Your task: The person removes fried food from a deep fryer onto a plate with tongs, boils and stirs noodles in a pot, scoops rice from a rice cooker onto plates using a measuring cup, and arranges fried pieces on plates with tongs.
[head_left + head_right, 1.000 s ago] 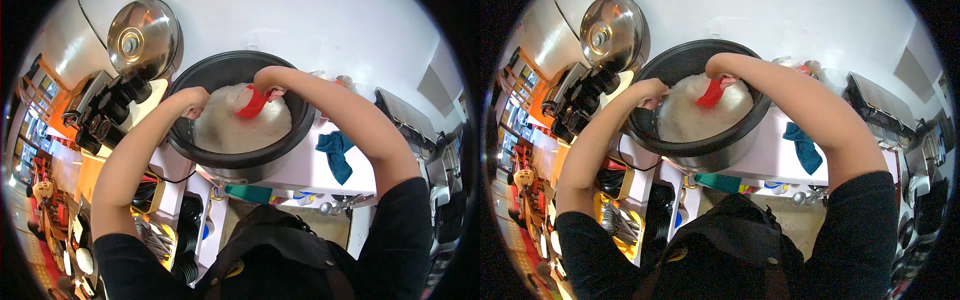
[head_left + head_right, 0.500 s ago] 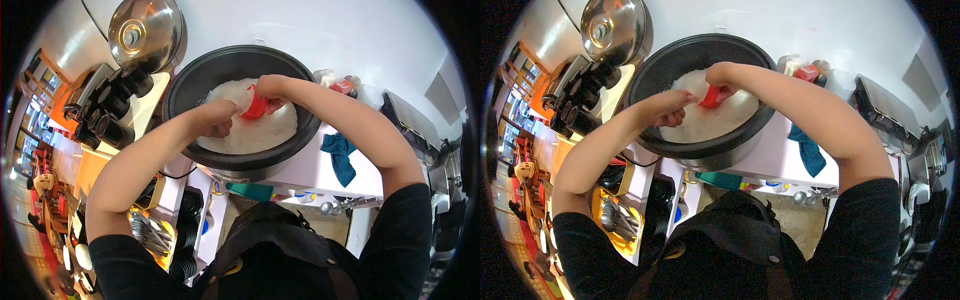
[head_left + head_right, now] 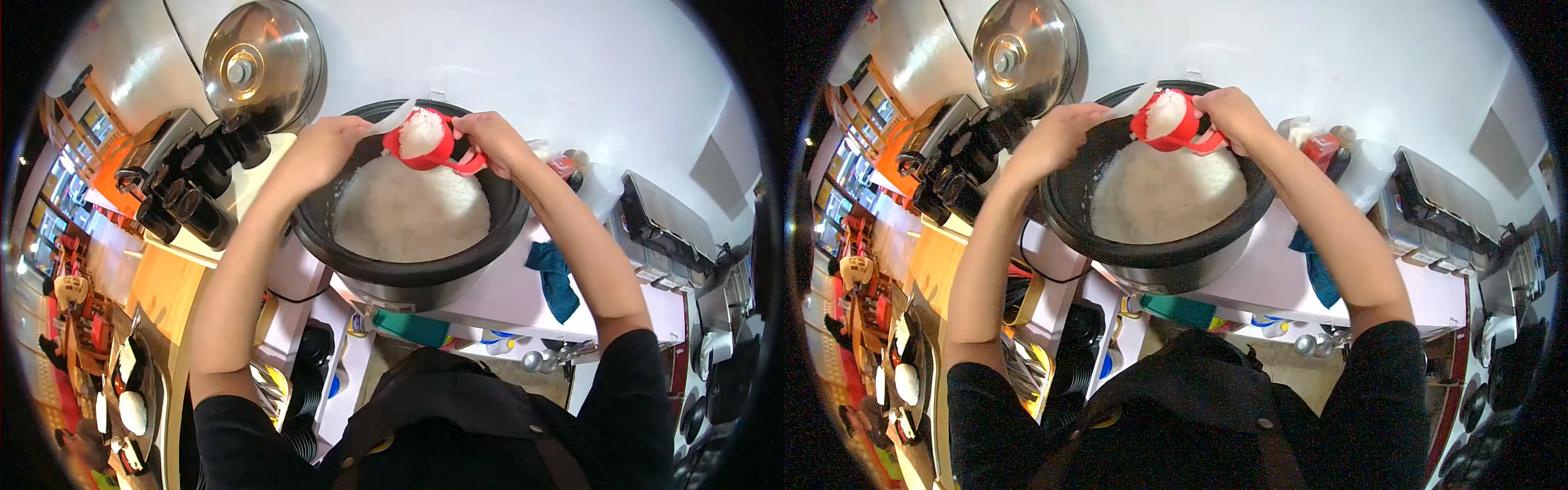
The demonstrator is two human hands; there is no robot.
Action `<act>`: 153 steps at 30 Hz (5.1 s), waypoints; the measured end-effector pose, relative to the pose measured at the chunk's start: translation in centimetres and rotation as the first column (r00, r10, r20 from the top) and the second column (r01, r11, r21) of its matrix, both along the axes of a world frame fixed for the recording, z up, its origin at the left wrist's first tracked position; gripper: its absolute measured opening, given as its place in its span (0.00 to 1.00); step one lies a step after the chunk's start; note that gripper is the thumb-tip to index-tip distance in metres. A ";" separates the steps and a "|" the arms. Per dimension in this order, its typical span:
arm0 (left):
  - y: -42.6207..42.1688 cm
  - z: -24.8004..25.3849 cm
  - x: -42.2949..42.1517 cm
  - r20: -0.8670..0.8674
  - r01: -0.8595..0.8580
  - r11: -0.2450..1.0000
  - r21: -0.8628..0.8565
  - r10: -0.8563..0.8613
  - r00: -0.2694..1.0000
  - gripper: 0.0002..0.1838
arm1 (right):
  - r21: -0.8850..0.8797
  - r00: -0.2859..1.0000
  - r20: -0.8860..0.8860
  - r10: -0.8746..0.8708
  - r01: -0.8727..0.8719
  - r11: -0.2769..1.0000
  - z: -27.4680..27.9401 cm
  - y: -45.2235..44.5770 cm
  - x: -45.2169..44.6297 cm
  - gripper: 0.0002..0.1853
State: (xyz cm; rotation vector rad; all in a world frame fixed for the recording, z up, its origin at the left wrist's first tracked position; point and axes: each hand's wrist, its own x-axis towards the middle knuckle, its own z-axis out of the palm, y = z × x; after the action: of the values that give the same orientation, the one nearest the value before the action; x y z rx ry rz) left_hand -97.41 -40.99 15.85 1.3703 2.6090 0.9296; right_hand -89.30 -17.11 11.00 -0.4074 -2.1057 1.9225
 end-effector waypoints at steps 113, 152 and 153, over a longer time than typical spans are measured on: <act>-1.1 -1.3 5.2 -0.038 0.059 0.923 0.380 -0.048 0.998 0.12 | -0.117 0.931 -0.339 -0.135 0.101 0.988 0.8 -2.3 5.4 0.18; -36.9 -21.4 41.2 0.229 -0.950 0.106 0.292 0.957 0.177 0.11 | -0.490 0.186 -0.433 0.882 -0.870 -0.057 3.0 -51.8 12.7 0.15; -39.0 -21.5 42.8 0.239 -0.957 0.066 0.283 0.961 0.137 0.11 | -0.442 0.136 -0.433 0.891 -0.894 -0.079 3.1 -55.8 13.2 0.15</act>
State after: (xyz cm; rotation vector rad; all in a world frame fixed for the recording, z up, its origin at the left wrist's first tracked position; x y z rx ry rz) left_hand -54.60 -80.02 -5.67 -0.8574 3.2521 1.5017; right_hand -76.06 -72.87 14.06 1.4577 -1.5736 3.3109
